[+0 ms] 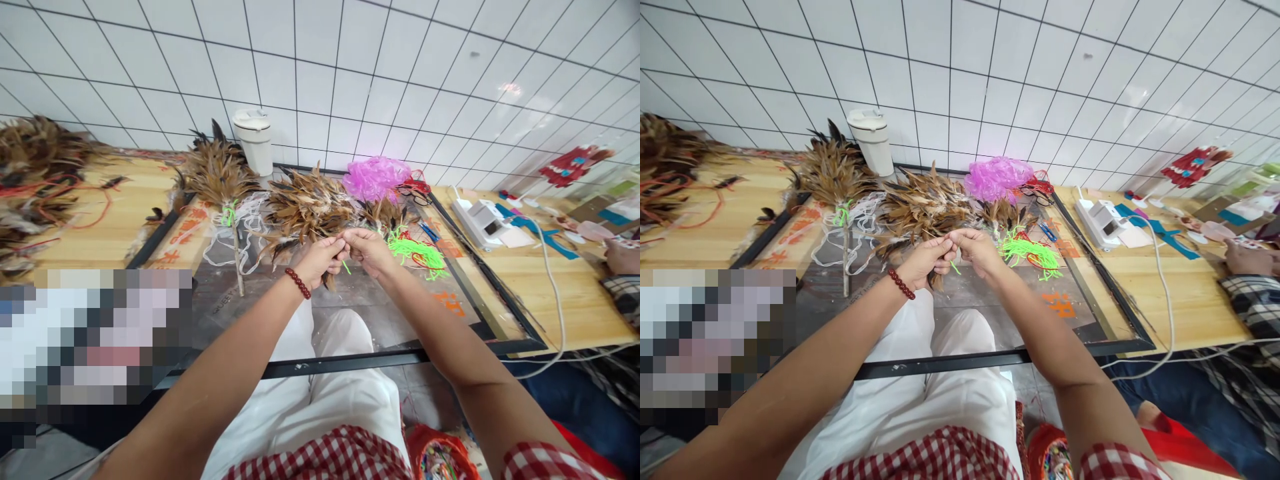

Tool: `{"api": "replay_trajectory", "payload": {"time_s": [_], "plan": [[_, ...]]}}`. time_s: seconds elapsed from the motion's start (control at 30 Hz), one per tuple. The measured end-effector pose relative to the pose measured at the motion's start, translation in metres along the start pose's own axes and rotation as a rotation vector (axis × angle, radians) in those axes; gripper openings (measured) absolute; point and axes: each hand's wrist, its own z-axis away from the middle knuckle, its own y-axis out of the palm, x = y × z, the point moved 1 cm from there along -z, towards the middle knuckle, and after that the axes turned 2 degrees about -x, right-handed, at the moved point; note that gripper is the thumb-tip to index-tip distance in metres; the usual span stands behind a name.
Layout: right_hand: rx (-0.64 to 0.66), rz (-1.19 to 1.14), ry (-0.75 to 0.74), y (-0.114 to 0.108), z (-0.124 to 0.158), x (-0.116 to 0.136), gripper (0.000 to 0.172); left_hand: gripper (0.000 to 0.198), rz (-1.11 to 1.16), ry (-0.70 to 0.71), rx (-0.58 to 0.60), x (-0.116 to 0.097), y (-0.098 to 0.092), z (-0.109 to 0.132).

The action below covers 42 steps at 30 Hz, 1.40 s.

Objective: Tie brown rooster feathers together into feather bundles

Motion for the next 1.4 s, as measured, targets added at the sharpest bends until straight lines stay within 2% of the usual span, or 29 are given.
{"api": "replay_trajectory", "payload": {"time_s": [0.2,0.33,0.43,0.53,0.67,0.8,1.0,1.07,1.17,1.27,1.33,1.4], "plan": [[-0.1,0.045,-0.062,0.002,0.0,0.001,0.033,0.025,-0.056,-0.018,0.001,0.001,0.002,0.001],[-0.088,0.168,-0.127,-0.002,-0.001,0.007,0.034,0.028,-0.099,0.053,-0.101,0.0,0.001,-0.001],[-0.033,0.371,-0.216,-0.01,-0.001,0.014,0.036,0.028,-0.093,0.128,-0.188,-0.003,-0.003,-0.002],[0.001,0.65,-0.329,-0.02,0.0,0.019,0.021,0.028,-0.077,0.147,-0.206,-0.004,-0.007,-0.004],[-0.068,0.881,-0.437,-0.027,0.0,0.018,0.022,0.029,-0.111,0.127,-0.199,-0.004,-0.008,-0.003],[-0.185,0.945,-0.521,-0.027,0.002,0.016,0.024,0.029,-0.2,0.119,-0.229,-0.005,-0.004,0.0],[-0.159,0.981,-0.754,-0.02,0.01,0.025,0.025,0.028,-0.495,0.127,-0.292,-0.003,-0.004,-0.002],[-0.142,0.976,-0.834,-0.017,0.013,0.029,0.024,0.027,-0.653,0.155,-0.24,-0.002,-0.003,-0.001],[-0.075,0.939,-0.852,-0.016,0.013,0.031,0.022,0.025,-0.828,0.138,-0.058,-0.002,0.002,0.003],[-0.029,0.864,-0.772,-0.021,0.008,0.029,0.023,0.026,-0.784,0.011,0.109,-0.003,0.009,0.01],[-0.006,0.811,-0.706,-0.026,0.004,0.024,0.024,0.027,-0.701,-0.031,0.165,-0.004,0.011,0.013],[0.016,0.778,-0.64,-0.03,-0.001,0.018,0.027,0.029,-0.582,-0.014,0.183,-0.005,0.011,0.013]]}}
